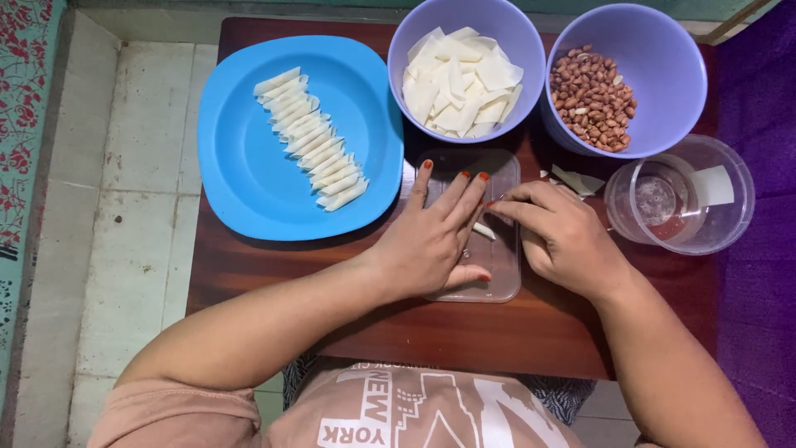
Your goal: Manually wrapping individual peanuts in thin white strips to create small snacks.
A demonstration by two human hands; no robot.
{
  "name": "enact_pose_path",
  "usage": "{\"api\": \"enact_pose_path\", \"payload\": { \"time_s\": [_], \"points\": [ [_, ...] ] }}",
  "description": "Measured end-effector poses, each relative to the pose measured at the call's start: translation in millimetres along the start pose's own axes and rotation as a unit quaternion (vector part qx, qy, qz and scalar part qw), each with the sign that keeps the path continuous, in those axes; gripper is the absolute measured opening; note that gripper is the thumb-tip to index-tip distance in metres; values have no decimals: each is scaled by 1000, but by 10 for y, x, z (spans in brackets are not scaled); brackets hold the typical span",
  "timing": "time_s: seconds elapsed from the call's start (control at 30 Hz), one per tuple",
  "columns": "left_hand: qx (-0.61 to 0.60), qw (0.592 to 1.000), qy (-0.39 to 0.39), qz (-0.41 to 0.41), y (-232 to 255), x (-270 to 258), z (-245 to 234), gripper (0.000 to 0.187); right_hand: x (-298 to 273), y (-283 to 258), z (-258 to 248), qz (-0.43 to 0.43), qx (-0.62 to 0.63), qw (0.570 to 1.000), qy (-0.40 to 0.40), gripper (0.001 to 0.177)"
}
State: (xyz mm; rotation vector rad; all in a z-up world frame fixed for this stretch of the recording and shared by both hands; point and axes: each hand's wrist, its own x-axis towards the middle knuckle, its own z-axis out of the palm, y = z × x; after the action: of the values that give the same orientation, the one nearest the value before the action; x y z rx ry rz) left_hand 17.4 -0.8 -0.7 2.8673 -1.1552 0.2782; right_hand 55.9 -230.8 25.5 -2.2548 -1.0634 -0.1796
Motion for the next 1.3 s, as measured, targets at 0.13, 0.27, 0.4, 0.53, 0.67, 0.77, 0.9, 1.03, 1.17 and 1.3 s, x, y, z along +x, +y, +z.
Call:
{"api": "enact_pose_path", "payload": {
  "time_s": [0.13, 0.27, 0.4, 0.53, 0.67, 0.77, 0.9, 1.03, 1.17, 1.3],
  "points": [
    [-68, 997, 23, -15, -58, 15, 22, 80, 9, -3, -5, 4, 1, 1000, 2, 32],
    [-168, 984, 52, -30, -108, -23, 76, 68, -3, 8, 1, 3, 8, 1000, 4, 31],
    [-216, 972, 78, -40, -145, -46, 125, 55, 13, 1, -25, -6, -1, 1000, -2, 31],
    [-203, 971, 125, -31, -159, -48, 273, 30, 23, -12, -19, 1, -10, 1000, -6, 28],
    [-193, 969, 151, -32, -137, -43, 364, 22, 27, -26, -23, -1, -15, 1000, -7, 27],
    [-292, 943, 151, -44, -176, -32, 266, 17, 21, -19, -22, -3, -9, 1000, -1, 33],
    [-495, 851, 125, -123, -157, -55, -107, 14, 16, -1, -27, -13, -2, 1000, 6, 33],
    [-696, 676, 90, -225, -124, -115, -241, 23, 3, 5, -24, -14, -2, 1000, 9, 34],
    [-804, 536, 47, -254, -172, -135, -216, 19, 19, -8, -29, -15, -1, 1000, 18, 33],
    [-807, 533, 64, -247, -311, -158, -524, 16, 35, 1, -22, -24, 4, 999, 25, 33]
  ]
}}
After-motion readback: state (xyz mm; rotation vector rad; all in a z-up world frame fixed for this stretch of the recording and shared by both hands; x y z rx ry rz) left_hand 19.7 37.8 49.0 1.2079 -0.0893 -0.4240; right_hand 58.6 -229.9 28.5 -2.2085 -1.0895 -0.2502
